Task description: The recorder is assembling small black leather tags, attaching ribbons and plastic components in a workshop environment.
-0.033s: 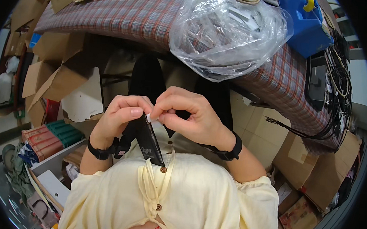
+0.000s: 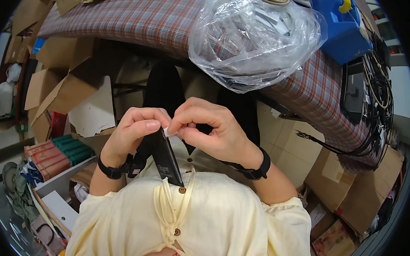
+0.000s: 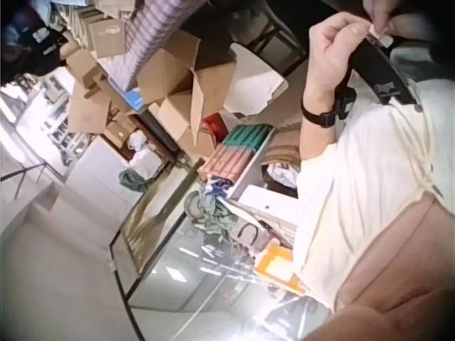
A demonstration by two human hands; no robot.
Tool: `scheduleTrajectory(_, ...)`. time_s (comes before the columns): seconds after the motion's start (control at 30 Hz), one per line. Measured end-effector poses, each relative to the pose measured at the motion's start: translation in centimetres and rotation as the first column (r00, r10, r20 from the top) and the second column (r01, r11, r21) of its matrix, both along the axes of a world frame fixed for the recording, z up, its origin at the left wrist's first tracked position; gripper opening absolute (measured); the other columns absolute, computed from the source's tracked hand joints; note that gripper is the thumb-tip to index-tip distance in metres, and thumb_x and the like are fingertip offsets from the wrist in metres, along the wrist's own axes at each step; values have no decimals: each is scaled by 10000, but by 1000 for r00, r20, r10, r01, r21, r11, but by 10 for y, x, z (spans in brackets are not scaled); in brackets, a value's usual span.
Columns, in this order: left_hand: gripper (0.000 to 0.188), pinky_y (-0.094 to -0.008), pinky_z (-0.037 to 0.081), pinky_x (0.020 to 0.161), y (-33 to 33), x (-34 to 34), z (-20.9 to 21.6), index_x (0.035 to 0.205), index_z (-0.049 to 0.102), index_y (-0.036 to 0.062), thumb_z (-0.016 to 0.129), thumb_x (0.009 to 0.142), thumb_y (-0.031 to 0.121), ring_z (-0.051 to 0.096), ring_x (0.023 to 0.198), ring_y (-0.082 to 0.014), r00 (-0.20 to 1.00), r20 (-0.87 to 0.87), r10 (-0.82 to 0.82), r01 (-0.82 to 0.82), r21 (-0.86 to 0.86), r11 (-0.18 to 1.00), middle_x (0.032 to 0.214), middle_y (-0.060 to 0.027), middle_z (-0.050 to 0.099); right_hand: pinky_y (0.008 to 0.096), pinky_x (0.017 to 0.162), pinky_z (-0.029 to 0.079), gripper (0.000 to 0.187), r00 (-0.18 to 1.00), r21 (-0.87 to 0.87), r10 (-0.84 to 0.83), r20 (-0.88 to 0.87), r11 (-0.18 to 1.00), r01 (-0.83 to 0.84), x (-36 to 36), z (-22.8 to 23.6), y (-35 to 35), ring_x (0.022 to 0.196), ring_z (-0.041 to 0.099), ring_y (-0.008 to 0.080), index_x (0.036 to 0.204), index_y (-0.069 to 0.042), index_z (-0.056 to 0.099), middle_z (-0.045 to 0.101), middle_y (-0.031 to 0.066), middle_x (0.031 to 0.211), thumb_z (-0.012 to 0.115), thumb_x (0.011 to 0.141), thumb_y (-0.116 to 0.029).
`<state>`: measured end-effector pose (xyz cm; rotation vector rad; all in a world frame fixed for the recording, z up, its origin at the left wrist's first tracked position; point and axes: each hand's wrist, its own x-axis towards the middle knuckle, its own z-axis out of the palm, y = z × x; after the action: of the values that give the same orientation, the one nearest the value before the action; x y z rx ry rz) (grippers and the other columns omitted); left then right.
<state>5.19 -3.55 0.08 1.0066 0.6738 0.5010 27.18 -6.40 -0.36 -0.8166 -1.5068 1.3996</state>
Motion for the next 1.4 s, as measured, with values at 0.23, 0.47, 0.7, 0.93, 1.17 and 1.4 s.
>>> scheduleTrajectory(0.23, 113, -215, 465, 720, 4, 5, -2, 920, 650, -3, 609, 901, 100, 579, 778, -69, 999, -37, 8, -7, 31, 999, 837, -12, 643, 237, 657, 458, 147, 999, -88, -4, -44, 996, 0, 2, -9, 2, 753, 584, 120, 896, -27, 687, 632, 33, 865, 608, 802, 54)
scheduleTrajectory(0.47, 78, -223, 450, 676, 1, 4, -4, 881, 644, -9, 629, 866, 66, 575, 747, -86, 989, -115, 92, -57, 278, 959, 818, -17, 624, 209, 659, 471, 183, 947, -509, -135, -291, 860, -35, -4, -7, 1, 752, 573, 67, 1068, -12, 623, 625, 7, 879, 573, 950, -143)
scheduleTrajectory(0.7, 50, -240, 447, 653, 10, 9, -5, 837, 651, 0, 650, 812, 42, 586, 714, -134, 981, -155, 114, -41, 414, 909, 804, -55, 640, 211, 637, 467, 216, 972, -488, -79, -222, 872, -41, -1, -10, 1, 756, 564, 63, 1022, -28, 631, 622, 12, 909, 545, 975, -220)
scheduleTrajectory(0.93, 61, -256, 464, 651, 21, 11, -14, 834, 649, -4, 647, 774, 5, 605, 714, -163, 977, -156, 148, -56, 481, 875, 803, -75, 643, 217, 681, 476, 124, 995, -515, -60, -74, 857, 14, -2, -7, 17, 780, 582, 62, 978, 8, 614, 613, 14, 909, 635, 905, -90)
scheduleTrajectory(1.17, 79, -257, 475, 671, 27, 13, -23, 852, 647, -12, 654, 776, 6, 612, 736, -161, 982, -120, 149, -88, 409, 908, 826, -77, 646, 231, 760, 476, 130, 991, -437, -6, 135, 897, 65, 2, -9, 20, 854, 586, 86, 1004, 8, 621, 611, 31, 931, 640, 886, -44)
scheduleTrajectory(1.4, 76, -256, 481, 672, 24, 20, -23, 844, 648, -11, 681, 782, 16, 623, 739, -171, 949, -203, 239, -117, 478, 871, 821, -85, 655, 243, 782, 480, 234, 982, -441, -179, 62, 878, 187, -2, -23, 10, 900, 591, 106, 1116, -3, 584, 592, 41, 1023, 627, 889, -41)
